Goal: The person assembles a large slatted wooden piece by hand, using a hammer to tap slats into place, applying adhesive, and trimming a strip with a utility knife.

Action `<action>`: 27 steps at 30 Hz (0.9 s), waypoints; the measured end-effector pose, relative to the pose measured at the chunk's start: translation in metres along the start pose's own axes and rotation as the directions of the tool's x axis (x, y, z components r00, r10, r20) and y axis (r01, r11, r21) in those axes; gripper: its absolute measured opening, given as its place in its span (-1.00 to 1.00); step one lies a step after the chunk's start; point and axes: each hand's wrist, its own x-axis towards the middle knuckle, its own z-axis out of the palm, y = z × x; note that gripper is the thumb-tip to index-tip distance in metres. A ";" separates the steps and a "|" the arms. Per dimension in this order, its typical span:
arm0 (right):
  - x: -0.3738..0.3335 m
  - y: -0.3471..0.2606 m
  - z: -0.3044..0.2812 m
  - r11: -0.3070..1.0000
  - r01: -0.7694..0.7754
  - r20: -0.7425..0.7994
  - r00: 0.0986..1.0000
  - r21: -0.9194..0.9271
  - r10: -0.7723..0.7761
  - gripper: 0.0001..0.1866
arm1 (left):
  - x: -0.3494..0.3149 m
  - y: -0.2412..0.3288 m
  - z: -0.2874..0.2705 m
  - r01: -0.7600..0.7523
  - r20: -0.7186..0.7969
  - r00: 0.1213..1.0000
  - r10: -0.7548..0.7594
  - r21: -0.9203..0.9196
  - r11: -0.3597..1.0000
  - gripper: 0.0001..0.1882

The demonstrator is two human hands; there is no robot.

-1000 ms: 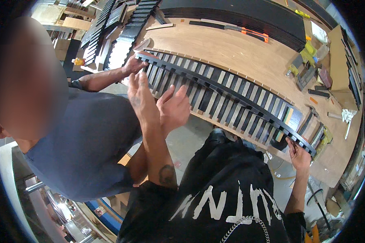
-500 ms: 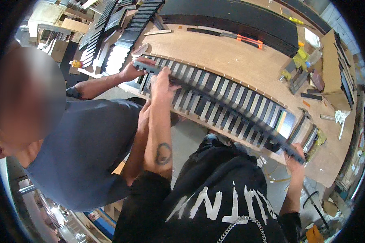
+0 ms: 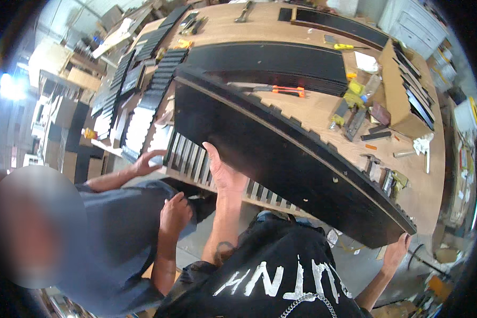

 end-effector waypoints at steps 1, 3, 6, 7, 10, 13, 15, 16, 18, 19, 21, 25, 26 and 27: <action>-0.003 0.007 -0.007 0.983 0.025 0.016 0.999 0.184 -0.028 -0.59 | 0.004 -0.005 0.005 0.027 0.051 0.998 -0.026 -0.020 0.999 -0.28; -0.002 0.021 -0.020 0.838 0.036 0.065 0.994 0.545 -0.084 -0.58 | 0.008 -0.010 0.018 0.075 0.152 0.986 -0.067 -0.048 0.996 -0.19; -0.014 0.033 -0.023 0.754 0.141 0.002 0.983 0.642 -0.185 -0.56 | 0.015 -0.016 0.031 0.006 0.207 0.978 -0.012 0.029 1.000 -0.16; -0.017 0.040 -0.026 0.678 0.134 0.039 0.972 0.723 -0.234 -0.55 | 0.015 -0.019 0.038 -0.012 0.207 0.978 0.002 0.047 0.999 -0.15; -0.034 0.038 -0.024 0.665 0.158 0.031 0.964 0.730 -0.264 -0.51 | 0.013 -0.025 0.044 -0.020 0.230 0.973 -0.007 0.112 0.993 -0.13; -0.037 0.049 -0.027 0.732 0.274 0.086 0.907 0.624 -0.413 -0.47 | 0.010 -0.025 0.045 -0.003 0.239 0.971 -0.020 0.098 0.995 -0.12; -0.042 0.049 -0.029 0.717 0.271 0.037 0.923 0.642 -0.382 -0.54 | 0.008 -0.024 0.044 -0.005 0.243 0.970 -0.020 0.103 0.995 -0.11; -0.044 0.047 -0.028 0.731 0.290 0.032 0.919 0.617 -0.392 -0.55 | 0.008 -0.024 0.042 -0.008 0.256 0.966 -0.024 0.121 0.993 -0.12; -0.039 0.039 -0.016 0.757 0.318 0.032 0.913 0.571 -0.407 -0.56 | 0.004 -0.021 0.042 -0.025 0.279 0.960 -0.021 0.161 0.987 -0.13; -0.041 0.027 -0.008 0.728 0.294 0.032 0.917 0.620 -0.398 -0.54 | 0.000 -0.027 0.043 -0.079 0.164 0.985 0.047 0.192 0.978 -0.14; -0.021 0.068 -0.023 0.911 0.274 -0.226 0.951 0.308 -0.210 -0.50 | -0.008 -0.008 0.025 -0.001 0.078 0.997 -0.016 0.216 0.976 -0.15; 0.006 0.067 0.005 0.987 0.157 -0.417 0.900 0.040 -0.126 -0.48 | -0.003 -0.020 -0.057 0.133 0.118 0.983 -0.140 0.066 0.989 -0.12; 0.013 0.051 0.035 0.979 0.162 -0.467 0.880 0.121 -0.088 -0.47 | -0.007 -0.021 -0.076 0.119 0.138 0.983 -0.123 0.036 0.992 -0.10; 0.022 0.044 0.059 0.970 0.158 -0.483 0.874 0.184 -0.051 -0.45 | -0.016 -0.014 -0.095 0.080 -0.028 0.997 -0.078 0.120 0.990 -0.07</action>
